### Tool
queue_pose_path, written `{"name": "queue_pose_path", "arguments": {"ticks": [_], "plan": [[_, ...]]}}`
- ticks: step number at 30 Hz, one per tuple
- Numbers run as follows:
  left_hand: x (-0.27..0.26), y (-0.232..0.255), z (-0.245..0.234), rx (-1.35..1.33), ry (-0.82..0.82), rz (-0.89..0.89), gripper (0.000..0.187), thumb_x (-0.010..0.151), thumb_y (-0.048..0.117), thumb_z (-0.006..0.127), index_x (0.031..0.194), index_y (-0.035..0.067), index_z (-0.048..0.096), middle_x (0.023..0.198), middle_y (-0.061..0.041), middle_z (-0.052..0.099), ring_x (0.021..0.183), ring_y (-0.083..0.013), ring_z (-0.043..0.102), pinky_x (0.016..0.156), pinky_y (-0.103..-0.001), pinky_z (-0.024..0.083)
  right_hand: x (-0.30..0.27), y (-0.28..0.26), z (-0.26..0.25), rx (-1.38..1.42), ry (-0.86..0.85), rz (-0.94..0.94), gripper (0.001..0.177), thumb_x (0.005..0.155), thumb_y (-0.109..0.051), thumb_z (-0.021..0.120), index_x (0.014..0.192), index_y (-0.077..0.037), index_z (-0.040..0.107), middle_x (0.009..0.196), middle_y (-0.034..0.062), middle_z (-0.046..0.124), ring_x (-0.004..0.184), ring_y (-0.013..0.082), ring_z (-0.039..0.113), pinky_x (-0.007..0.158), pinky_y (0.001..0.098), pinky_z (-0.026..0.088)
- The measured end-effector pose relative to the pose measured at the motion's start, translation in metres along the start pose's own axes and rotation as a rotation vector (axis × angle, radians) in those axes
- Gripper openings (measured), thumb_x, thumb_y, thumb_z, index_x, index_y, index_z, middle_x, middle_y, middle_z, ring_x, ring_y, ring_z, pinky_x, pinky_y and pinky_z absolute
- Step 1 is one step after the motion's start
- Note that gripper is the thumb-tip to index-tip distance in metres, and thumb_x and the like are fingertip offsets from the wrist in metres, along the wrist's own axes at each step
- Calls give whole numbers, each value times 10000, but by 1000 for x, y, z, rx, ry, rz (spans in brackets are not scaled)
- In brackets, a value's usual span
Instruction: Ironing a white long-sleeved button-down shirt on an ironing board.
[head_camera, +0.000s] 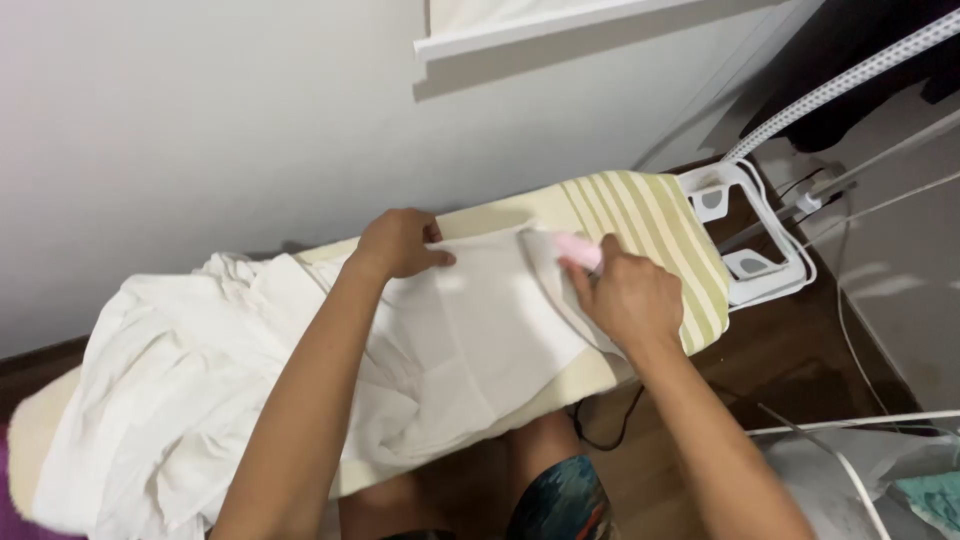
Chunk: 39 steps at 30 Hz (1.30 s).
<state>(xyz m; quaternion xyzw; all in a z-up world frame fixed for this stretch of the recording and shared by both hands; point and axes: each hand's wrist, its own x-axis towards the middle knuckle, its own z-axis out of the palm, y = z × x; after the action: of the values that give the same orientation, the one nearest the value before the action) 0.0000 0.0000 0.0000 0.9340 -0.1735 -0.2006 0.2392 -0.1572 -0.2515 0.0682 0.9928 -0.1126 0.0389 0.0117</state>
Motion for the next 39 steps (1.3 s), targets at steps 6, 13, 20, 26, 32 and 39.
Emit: {"name": "queue_pose_path", "arguments": {"ticks": [6, 13, 20, 26, 32, 39], "plan": [[9, -16, 1, -76, -34, 25, 389, 700, 353, 912, 960, 98, 774, 968, -62, 768, 920, -252, 702, 827, -383, 559, 20, 11, 8, -9, 101, -19, 592, 924, -639, 634, 982, -53, 699, 571, 108, 669, 540, 298, 681, 506, 428, 527], [4, -35, -7, -194, -33, 61, 333, 671, 265, 907, 920, 85, 778, 874, -58, 765, 825, -205, 699, 757, -348, 562, 21, 0, -6, -53, 21, 8, 604, 913, -662, 620, 1013, -72, 703, 575, 109, 666, 536, 285, 687, 499, 411, 522], [2, -52, -12, -316, 2, 134, 313, 633, 208, 904, 862, 74, 736, 840, -48, 746, 796, -194, 687, 742, -333, 558, -14, -71, -9, 98, -178, 1, 554, 956, -560, 586, 1037, -16, 653, 665, 166, 700, 560, 316, 711, 504, 452, 548], [6, -54, -3, -317, 35, 181, 338, 624, 204, 895, 878, 73, 714, 859, -51, 738, 814, -205, 687, 752, -338, 558, -4, -111, -3, 205, -79, 2, 523, 988, -433, 589, 1057, 85, 589, 655, 238, 685, 587, 398, 707, 510, 501, 556], [11, -66, -5, -316, 45, 200, 341, 650, 214, 858, 926, 64, 727, 892, -66, 745, 853, -220, 702, 789, -330, 566, -38, -125, -6, 189, -110, -7, 483, 981, -412, 596, 1058, 65, 589, 652, 251, 685, 592, 417, 715, 526, 519, 561], [9, -60, 2, -356, 13, 135, 348, 661, 210, 838, 956, 71, 715, 924, -76, 738, 873, -229, 690, 781, -344, 562, -25, -122, 0, 229, -45, -50, 475, 995, -408, 608, 1043, 65, 603, 659, 238, 682, 605, 415, 700, 529, 507, 559]]}}
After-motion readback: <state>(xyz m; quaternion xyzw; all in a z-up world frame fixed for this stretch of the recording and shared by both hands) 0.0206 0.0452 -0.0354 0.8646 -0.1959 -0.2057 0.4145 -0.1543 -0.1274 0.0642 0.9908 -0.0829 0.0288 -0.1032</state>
